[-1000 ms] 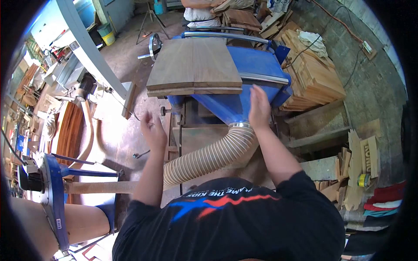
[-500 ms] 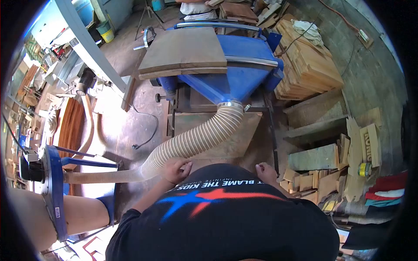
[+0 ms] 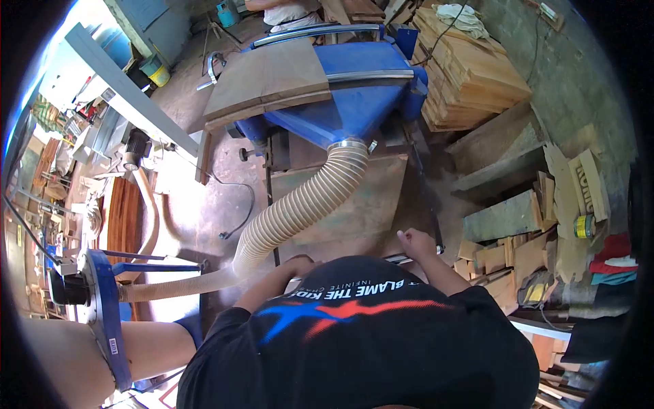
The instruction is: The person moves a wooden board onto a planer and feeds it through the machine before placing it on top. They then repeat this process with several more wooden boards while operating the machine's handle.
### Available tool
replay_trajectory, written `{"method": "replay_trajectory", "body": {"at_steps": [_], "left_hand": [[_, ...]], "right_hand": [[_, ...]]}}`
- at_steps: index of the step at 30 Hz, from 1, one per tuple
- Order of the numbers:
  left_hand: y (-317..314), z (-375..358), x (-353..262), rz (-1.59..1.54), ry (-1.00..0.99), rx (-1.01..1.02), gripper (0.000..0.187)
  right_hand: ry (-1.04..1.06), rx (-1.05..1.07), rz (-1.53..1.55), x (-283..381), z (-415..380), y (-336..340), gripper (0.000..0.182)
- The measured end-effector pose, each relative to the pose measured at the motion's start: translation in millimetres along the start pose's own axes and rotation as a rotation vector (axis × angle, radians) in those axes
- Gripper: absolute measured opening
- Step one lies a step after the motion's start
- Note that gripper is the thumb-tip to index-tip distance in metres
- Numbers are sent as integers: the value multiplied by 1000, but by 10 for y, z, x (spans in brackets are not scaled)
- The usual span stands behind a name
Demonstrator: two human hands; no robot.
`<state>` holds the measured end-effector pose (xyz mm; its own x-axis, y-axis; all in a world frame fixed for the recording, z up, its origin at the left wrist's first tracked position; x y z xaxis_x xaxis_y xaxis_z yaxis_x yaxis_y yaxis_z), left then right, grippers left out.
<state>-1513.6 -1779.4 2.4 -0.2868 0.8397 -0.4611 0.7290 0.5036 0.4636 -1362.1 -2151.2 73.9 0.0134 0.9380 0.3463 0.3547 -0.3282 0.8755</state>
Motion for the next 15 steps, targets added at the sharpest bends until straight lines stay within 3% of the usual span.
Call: {"method": "replay_trajectory", "body": {"at_steps": [7, 15], "left_hand": [[81, -108, -105, -19, -18, -53, 83], [274, -226, -140, -105, -14, -267, 66]], "right_hand": [[-39, 82, -24, 50, -26, 52, 47], [-92, 156, 23, 63, 88, 45, 48]]}}
Point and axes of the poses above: each hand's wrist, its own z-axis towards the middle knuckle, its own y-axis out of the back of the hand, x = y × z, the point moved 5 cm from there along z, towards the middle knuckle, and after that the axes turned 2 degrees about -y, right-handed, at the moved point
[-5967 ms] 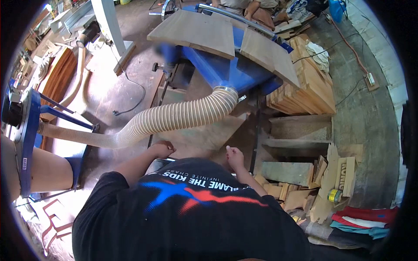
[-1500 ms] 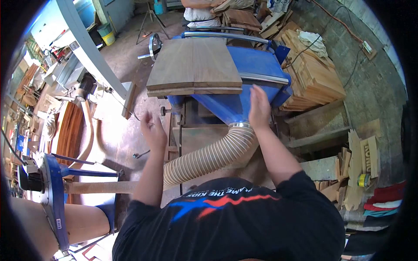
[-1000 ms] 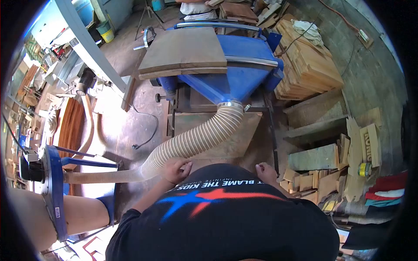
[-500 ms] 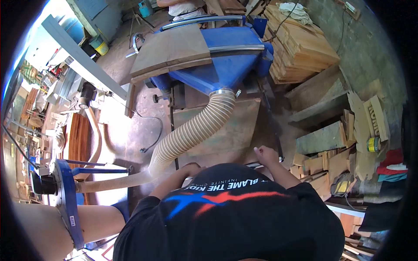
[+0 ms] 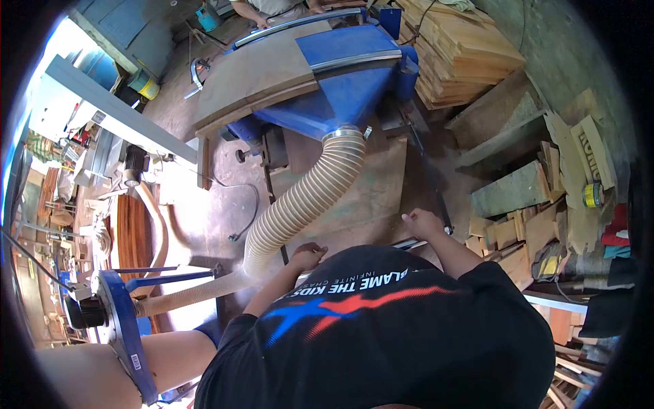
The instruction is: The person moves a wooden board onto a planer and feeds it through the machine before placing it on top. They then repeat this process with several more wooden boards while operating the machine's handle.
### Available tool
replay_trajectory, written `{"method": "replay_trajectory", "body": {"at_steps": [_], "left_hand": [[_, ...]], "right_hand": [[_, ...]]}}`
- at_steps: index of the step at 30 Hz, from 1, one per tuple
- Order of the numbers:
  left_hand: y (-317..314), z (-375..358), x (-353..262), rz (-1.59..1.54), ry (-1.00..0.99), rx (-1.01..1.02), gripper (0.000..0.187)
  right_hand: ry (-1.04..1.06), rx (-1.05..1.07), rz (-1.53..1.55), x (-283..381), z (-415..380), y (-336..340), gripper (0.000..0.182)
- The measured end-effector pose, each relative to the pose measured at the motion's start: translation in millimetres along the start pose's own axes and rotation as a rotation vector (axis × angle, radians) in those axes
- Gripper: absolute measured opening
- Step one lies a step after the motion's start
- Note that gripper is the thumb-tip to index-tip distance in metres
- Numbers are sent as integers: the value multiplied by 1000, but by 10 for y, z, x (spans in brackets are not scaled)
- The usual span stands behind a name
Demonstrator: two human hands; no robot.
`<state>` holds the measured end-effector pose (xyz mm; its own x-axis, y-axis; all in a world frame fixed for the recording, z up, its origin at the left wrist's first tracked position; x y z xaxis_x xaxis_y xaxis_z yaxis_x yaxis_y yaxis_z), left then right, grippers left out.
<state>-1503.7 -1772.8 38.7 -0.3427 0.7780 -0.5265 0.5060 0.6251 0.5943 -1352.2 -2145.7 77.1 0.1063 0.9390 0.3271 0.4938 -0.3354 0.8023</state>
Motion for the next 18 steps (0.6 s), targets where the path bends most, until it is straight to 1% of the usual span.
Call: {"method": "replay_trajectory", "body": {"at_steps": [1, 4, 7, 9, 11, 13, 15, 17, 18], "left_hand": [[52, -15, -34, -22, -1, -37, 63], [-93, 321, 405, -177, 36, -260, 57], [-98, 532, 524, -435, 137, -436, 58], [-83, 694, 548, -357, 139, -345, 63], [66, 694, 364, -259, 158, -366, 66], [393, 379, -196, -142, 195, -499, 66], [30, 956, 429, -66, 100, -542, 64], [-473, 1598, 1123, 57, -87, -629, 62], [-619, 1737, 1311, 128, -173, -693, 61]], "right_hand": [[-5, -4, 11, 17, 10, 6, 47], [19, -55, 120, -18, 108, 5, 45], [21, -181, 329, -65, 367, 26, 44], [50, -237, 402, 27, 516, 114, 44], [79, -296, 467, 199, 667, 228, 45], [109, -359, 524, 378, 854, 355, 47], [118, -420, 511, 519, 1093, 460, 49], [124, -452, 483, 667, 1318, 579, 52], [122, -453, 459, 721, 1442, 615, 53]]}}
Point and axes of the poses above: each hand's wrist, its own z-axis towards the middle knuckle, its own y-axis out of the back of the hand, x = y × z, the point moved 5 cm from there along z, towards the middle knuckle, and after that the axes turned 2 degrees about -y, right-handed, at the moved point
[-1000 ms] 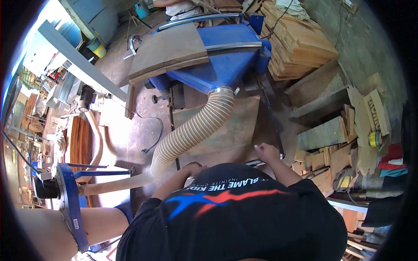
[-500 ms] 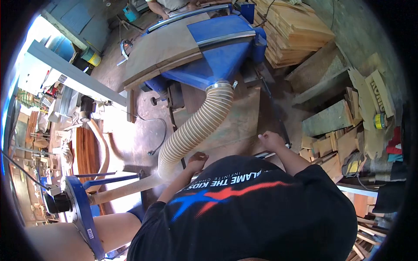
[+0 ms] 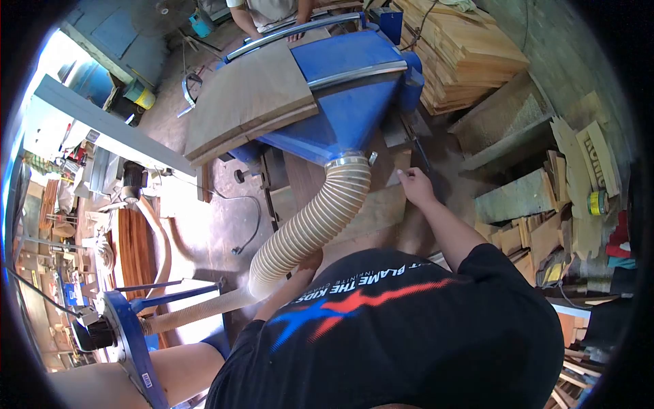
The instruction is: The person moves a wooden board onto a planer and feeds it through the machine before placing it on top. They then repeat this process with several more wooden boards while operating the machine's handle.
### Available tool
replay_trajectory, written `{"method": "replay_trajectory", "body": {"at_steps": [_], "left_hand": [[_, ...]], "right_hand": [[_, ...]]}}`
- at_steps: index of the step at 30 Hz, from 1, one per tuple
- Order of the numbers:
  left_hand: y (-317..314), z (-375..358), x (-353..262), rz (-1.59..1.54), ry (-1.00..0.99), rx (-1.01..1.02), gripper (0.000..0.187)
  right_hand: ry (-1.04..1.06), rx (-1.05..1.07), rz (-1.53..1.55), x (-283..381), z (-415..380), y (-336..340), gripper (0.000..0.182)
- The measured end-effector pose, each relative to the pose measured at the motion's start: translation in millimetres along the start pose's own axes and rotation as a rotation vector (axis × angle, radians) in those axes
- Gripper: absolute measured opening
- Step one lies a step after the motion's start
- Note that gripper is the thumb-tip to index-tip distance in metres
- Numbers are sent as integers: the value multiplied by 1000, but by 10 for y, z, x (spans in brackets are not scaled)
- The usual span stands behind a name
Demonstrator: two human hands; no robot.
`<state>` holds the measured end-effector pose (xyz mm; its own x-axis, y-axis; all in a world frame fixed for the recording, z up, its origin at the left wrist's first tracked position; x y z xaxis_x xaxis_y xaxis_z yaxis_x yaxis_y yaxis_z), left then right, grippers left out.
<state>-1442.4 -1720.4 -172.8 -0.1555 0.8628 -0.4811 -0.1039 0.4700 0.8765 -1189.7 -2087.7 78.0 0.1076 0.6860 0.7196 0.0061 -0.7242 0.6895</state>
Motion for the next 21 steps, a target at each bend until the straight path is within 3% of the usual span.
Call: {"method": "replay_trajectory", "body": {"at_steps": [1, 4, 8, 11, 12, 16, 18, 21], "left_hand": [[-66, 54, 55, -38, -39, 1, 60], [140, 40, -153, -124, 114, 77, 58], [203, -22, -206, -259, 192, 111, 57], [279, -67, -261, -346, 191, 104, 55], [495, -75, -468, -152, 110, 64, 55], [444, -116, -387, 21, 150, 362, 52], [382, -180, -259, 111, 177, 510, 50], [99, -183, 79, -88, 98, 548, 48]], "right_hand": [[4, 1, -24, 32, 118, -49, 54], [27, -63, -87, -63, 447, -320, 56], [-202, 215, 27, -64, 600, -540, 62], [-103, 161, -34, 72, 456, -490, 66], [-61, 153, -105, -194, 560, -698, 67], [-90, 119, -85, 143, 92, -489, 69], [25, 196, -151, 197, 30, -450, 70], [105, 293, -170, 7, 22, -519, 71]]}}
Point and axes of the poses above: each hand's wrist, its own z-axis towards the middle knuckle, its own y-axis out of the back of the hand, x = y × z, the point moved 5 cm from there along z, towards the middle knuckle, and after that the axes turned 2 degrees about -y, right-handed, at the moved point
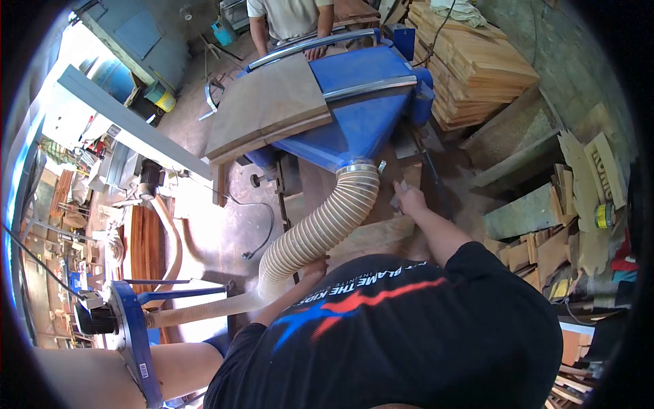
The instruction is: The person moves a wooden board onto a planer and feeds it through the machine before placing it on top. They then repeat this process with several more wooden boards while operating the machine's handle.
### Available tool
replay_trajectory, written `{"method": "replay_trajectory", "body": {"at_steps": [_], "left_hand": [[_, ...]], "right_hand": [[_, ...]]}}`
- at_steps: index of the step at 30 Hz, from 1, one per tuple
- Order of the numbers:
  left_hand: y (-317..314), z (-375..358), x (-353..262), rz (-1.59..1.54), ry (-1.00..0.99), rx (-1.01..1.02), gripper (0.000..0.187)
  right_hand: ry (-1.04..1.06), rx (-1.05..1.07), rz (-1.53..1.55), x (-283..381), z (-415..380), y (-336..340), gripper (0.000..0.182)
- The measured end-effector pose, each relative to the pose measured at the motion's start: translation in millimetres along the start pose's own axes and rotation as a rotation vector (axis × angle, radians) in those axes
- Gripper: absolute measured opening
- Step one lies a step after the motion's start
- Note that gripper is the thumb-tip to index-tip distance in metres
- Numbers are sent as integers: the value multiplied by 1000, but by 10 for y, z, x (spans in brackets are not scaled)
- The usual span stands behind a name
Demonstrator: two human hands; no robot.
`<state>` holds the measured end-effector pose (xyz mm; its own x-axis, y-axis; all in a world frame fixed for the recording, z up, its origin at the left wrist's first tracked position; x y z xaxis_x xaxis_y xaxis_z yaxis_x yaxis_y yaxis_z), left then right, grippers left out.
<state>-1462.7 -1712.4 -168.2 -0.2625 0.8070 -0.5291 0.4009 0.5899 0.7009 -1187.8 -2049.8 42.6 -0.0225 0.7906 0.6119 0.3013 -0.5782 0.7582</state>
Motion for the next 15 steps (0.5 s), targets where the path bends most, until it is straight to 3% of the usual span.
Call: {"method": "replay_trajectory", "body": {"at_steps": [3, 6, 11, 15], "left_hand": [[529, -442, -647, -983, 177, -249, 50], [779, -866, -908, -333, -76, -364, 59], [832, -1032, -1247, -864, 17, -509, 64], [920, -1119, -1429, -1216, 89, -515, 55]], "right_hand": [[-28, -49, 28, -94, -77, -23, 72], [-62, -69, 18, -83, -161, 62, 74], [-69, -79, -19, -70, -358, 185, 78], [-92, -8, 19, -124, -878, 377, 78]]}}
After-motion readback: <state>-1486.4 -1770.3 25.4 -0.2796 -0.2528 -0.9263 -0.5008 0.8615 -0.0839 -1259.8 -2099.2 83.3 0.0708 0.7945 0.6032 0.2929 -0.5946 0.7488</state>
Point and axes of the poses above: each hand's wrist, its own z-axis towards the middle knuckle, its own y-axis out of the back of the hand, x = y × z, the point moved 5 cm from there along z, towards the middle knuckle, and after that the axes turned 2 degrees about -y, right-handed, at the moved point
